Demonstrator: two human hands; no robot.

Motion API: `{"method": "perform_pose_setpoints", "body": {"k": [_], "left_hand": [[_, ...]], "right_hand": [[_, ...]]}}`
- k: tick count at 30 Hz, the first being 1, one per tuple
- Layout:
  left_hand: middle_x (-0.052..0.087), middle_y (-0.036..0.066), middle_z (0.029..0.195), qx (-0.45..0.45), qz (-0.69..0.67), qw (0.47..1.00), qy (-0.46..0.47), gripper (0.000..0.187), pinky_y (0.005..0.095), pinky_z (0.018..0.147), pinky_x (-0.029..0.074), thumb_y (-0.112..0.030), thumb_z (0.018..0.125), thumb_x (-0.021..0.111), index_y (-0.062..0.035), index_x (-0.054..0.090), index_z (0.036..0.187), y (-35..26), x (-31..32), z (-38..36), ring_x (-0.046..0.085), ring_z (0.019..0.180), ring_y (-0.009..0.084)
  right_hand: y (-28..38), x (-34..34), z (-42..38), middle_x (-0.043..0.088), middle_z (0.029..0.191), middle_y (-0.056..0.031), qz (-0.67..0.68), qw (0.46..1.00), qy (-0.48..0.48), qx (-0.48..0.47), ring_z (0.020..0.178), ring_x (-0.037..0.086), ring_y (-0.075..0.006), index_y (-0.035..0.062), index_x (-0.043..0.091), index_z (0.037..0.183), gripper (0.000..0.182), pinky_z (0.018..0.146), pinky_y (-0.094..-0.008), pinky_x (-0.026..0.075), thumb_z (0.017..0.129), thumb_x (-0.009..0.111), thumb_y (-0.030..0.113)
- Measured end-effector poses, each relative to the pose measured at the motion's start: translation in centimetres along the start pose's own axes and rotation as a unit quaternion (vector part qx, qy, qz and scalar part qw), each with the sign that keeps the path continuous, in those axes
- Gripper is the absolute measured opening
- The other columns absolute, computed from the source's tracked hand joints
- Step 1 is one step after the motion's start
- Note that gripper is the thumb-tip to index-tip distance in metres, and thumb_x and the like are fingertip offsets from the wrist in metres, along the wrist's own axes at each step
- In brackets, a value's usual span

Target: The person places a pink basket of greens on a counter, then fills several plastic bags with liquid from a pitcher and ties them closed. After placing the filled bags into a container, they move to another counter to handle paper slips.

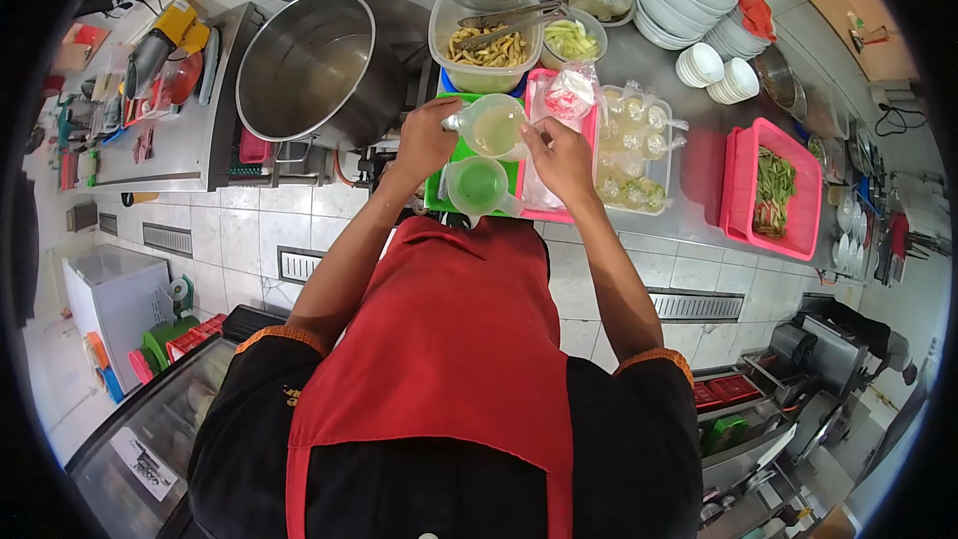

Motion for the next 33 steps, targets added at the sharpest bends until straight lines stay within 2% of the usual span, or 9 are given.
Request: {"method": "perform_pose_setpoints", "body": {"k": [2,6,8,9,11,14,18,20,33], "left_hand": [[0.065,0.02,0.116,-0.017,-0.094,0.995,0.004,0.043,0.0395,0.094,0.05,0.0,0.066,0.062,0.0034,0.067,0.109,0.0,0.3,0.2,0.062,0.107,0.0364],[0.064,0.019,0.118,0.005,-0.125,0.992,0.022,0.046,0.0392,0.095,0.049,-0.005,0.067,0.066,0.0034,0.066,0.112,0.0,0.1,0.4,0.061,0.11,0.035],[0.066,0.015,0.118,-0.003,-0.12,0.991,0.064,0.053,0.0306,0.073,0.055,-0.003,0.069,0.074,0.0058,0.062,0.119,0.8,1.1,0.5,0.07,0.08,0.0171],[0.066,0.015,0.118,0.002,-0.121,0.99,0.066,0.053,0.0306,0.073,0.055,-0.003,0.069,0.074,0.0058,0.062,0.119,1.0,1.4,0.6,0.07,0.08,0.0171],[0.067,0.014,0.111,-0.09,-0.228,0.961,0.128,0.052,0.0288,0.069,0.057,0.001,0.07,0.075,0.0088,0.061,0.12,2.2,3.0,0.5,0.068,0.08,0.0152],[0.066,0.015,0.105,-0.14,-0.301,0.932,0.144,0.052,0.0272,0.066,0.058,0.006,0.07,0.073,0.0109,0.06,0.12,1.8,3.7,0.4,0.067,0.078,0.0163],[0.067,0.015,0.104,-0.154,-0.313,0.925,0.152,0.052,0.0264,0.065,0.058,0.009,0.071,0.072,0.0106,0.059,0.121,1.6,4.1,0.9,0.067,0.078,0.0176],[0.067,0.016,0.102,-0.171,-0.317,0.919,0.16,0.053,0.0266,0.065,0.059,0.01,0.07,0.072,0.0106,0.059,0.121,1.7,4.4,1.0,0.067,0.077,0.0179],[0.068,0.014,0.094,-0.191,-0.318,0.916,0.154,0.051,0.0257,0.062,0.057,0.012,0.071,0.071,0.0094,0.06,0.121,2.6,5.3,1.9,0.066,0.071,0.0167]], "right_hand": [[1.0,-0.5,0.1,0.067,0.073,-0.0166,-0.077,0.997,-0.016,-0.011,0.07,0.066,-0.0325,0.0021,0.066,0.085,0.032,0.064,-0.0416,0.05,0.089,0.064,0.034],[2.5,-1.5,0.3,0.069,0.078,-0.0182,-0.16,0.987,-0.007,0.002,0.075,0.067,-0.0357,0.0039,0.068,0.085,0.034,0.068,-0.0462,0.051,0.089,0.062,0.037],[2.9,-1.6,0.5,0.069,0.08,-0.0185,-0.212,0.977,0.005,0.003,0.077,0.067,-0.037,0.004,0.069,0.086,0.036,0.07,-0.046,0.051,0.088,0.061,0.039],[3.2,-1.9,0.5,0.069,0.08,-0.0185,-0.213,0.977,0.0,0.005,0.077,0.067,-0.037,0.004,0.069,0.086,0.036,0.07,-0.046,0.051,0.088,0.061,0.039],[3.9,-2.3,0.5,0.069,0.082,-0.02,-0.252,0.968,-0.005,0.007,0.078,0.067,-0.0381,0.0053,0.072,0.086,0.038,0.073,-0.0474,0.052,0.087,0.061,0.041],[4.4,-2.5,0.7,0.069,0.083,-0.0208,-0.287,0.957,0.013,0.025,0.081,0.067,-0.0382,0.0064,0.074,0.088,0.037,0.075,-0.0476,0.052,0.086,0.061,0.041],[5.3,-2.7,0.8,0.07,0.084,-0.0209,-0.301,0.953,0.032,0.031,0.083,0.067,-0.0374,0.0076,0.075,0.091,0.035,0.076,-0.0473,0.052,0.085,0.062,0.04],[5.7,-2.9,1.0,0.069,0.083,-0.021,-0.304,0.952,0.009,0.004,0.08,0.068,-0.037,0.0043,0.073,0.085,0.033,0.076,-0.048,0.053,0.083,0.061,0.035],[7.0,-2.8,2.2,0.069,0.08,-0.0223,-0.346,0.938,0.032,-0.014,0.077,0.069,-0.0367,-0.0003,0.072,0.082,0.035,0.072,-0.0474,0.054,0.082,0.06,0.033]]}}
Point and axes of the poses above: each hand's wrist, its own z-axis towards the middle knuckle, its own x-axis out of the palm, y = z × x, the point moved 9 cm from there along z, towards the middle knuckle
